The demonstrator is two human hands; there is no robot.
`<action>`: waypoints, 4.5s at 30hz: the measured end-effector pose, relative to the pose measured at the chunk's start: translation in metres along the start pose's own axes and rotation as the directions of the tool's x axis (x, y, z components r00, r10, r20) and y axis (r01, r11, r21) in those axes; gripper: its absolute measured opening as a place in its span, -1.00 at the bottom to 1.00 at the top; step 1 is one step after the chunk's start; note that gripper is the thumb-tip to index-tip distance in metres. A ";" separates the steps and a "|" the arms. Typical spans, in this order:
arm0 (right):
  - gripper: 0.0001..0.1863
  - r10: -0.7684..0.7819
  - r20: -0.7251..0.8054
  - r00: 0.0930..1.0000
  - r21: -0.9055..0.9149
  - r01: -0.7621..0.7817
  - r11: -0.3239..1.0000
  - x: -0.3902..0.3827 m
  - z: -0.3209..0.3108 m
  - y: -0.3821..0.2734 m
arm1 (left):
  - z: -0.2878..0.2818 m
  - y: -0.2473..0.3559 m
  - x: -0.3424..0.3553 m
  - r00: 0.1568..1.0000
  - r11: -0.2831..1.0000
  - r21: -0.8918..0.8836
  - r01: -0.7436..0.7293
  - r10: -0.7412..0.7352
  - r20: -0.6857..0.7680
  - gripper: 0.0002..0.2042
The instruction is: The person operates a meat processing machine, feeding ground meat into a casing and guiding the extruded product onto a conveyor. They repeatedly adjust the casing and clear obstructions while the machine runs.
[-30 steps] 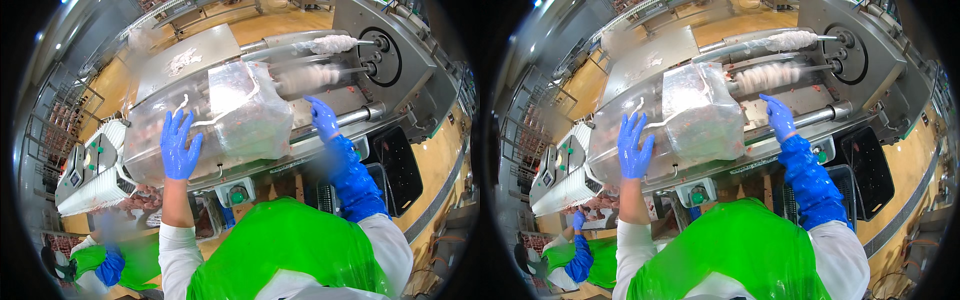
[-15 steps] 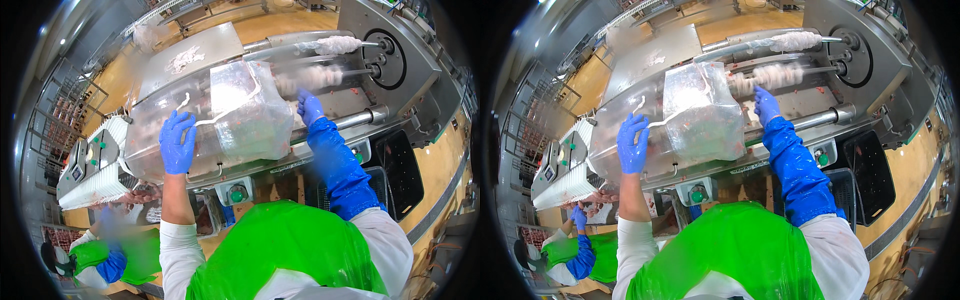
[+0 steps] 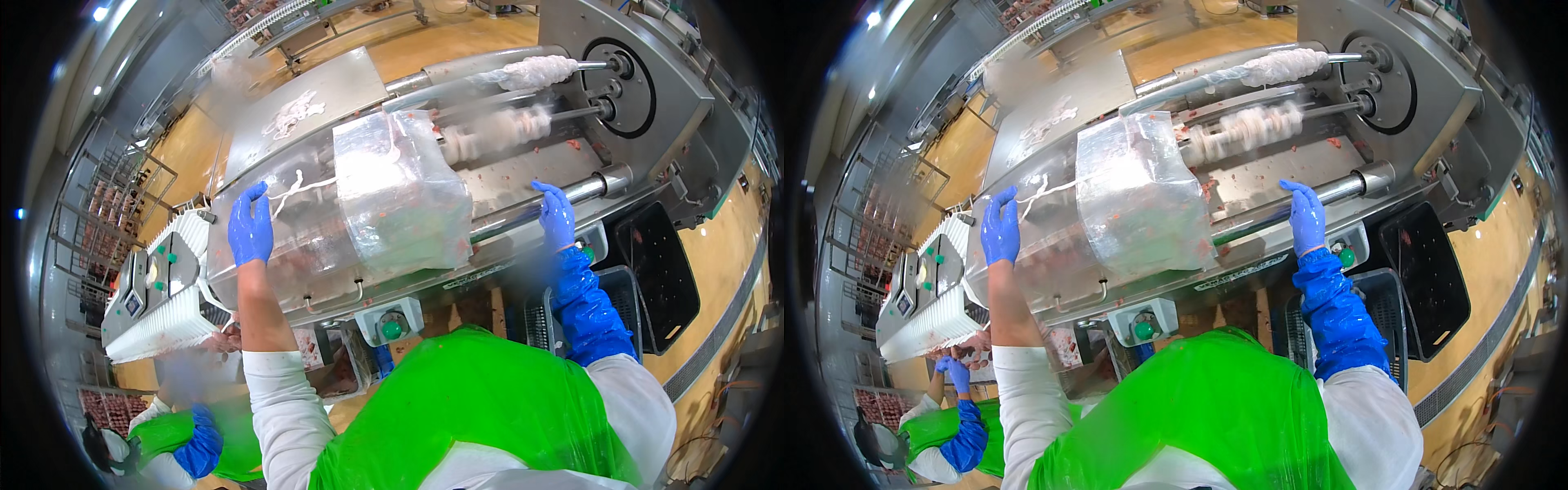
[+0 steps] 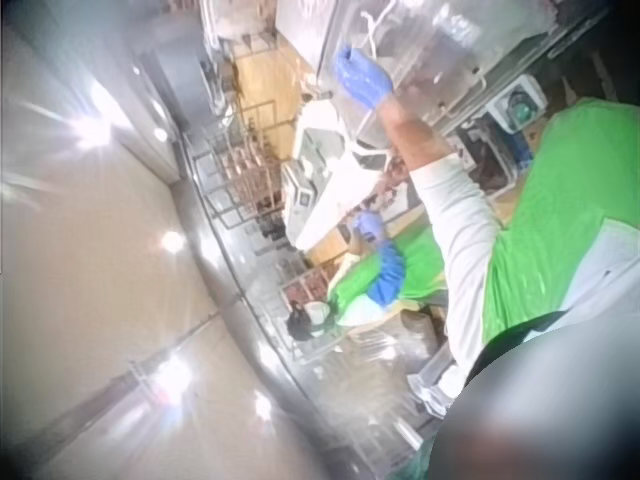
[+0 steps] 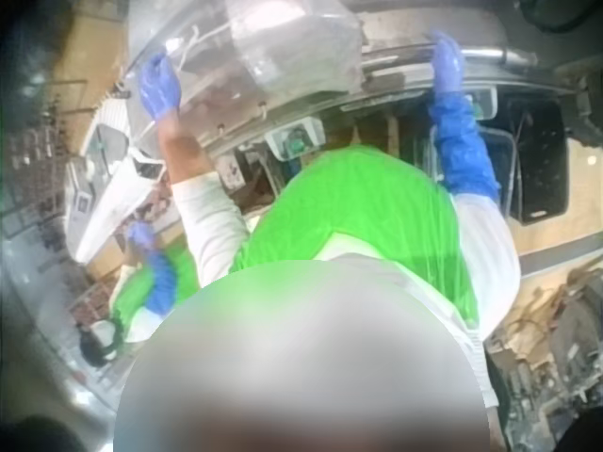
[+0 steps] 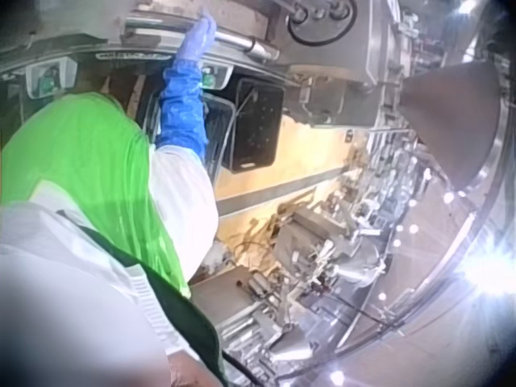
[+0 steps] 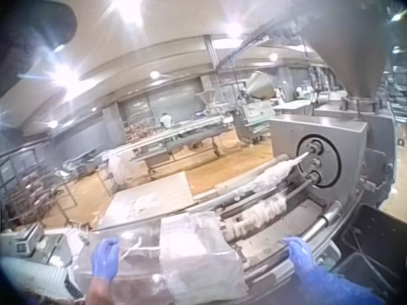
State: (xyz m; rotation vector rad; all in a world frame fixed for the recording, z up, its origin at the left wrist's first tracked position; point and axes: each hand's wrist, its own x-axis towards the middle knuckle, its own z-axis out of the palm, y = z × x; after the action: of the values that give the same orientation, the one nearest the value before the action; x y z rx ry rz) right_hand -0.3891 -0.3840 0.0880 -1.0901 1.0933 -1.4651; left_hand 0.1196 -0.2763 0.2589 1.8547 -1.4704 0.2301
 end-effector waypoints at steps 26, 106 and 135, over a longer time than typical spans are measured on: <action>-0.82 0.351 -0.062 0.934 0.452 -0.287 0.845 0.139 0.054 -0.003 | 0.000 0.005 0.000 1.000 1.000 0.010 0.002 -0.002 0.029 -0.79; -0.57 -0.194 0.228 0.954 -0.382 0.271 0.884 0.049 0.038 0.057 | 0.011 -0.025 0.006 0.994 0.981 0.162 -0.109 0.104 0.043 -0.74; 0.00 0.028 -0.133 0.991 -0.913 -0.133 0.385 -0.007 -0.226 0.149 | 0.015 -0.024 0.004 0.990 0.970 0.200 0.140 -0.139 -0.021 -0.71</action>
State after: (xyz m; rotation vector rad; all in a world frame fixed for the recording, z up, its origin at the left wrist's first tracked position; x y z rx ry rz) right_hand -0.5811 -0.3723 -0.1023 -1.6810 2.1395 -0.7121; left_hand 0.1376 -0.2874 0.2397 2.1081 -1.3455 0.3271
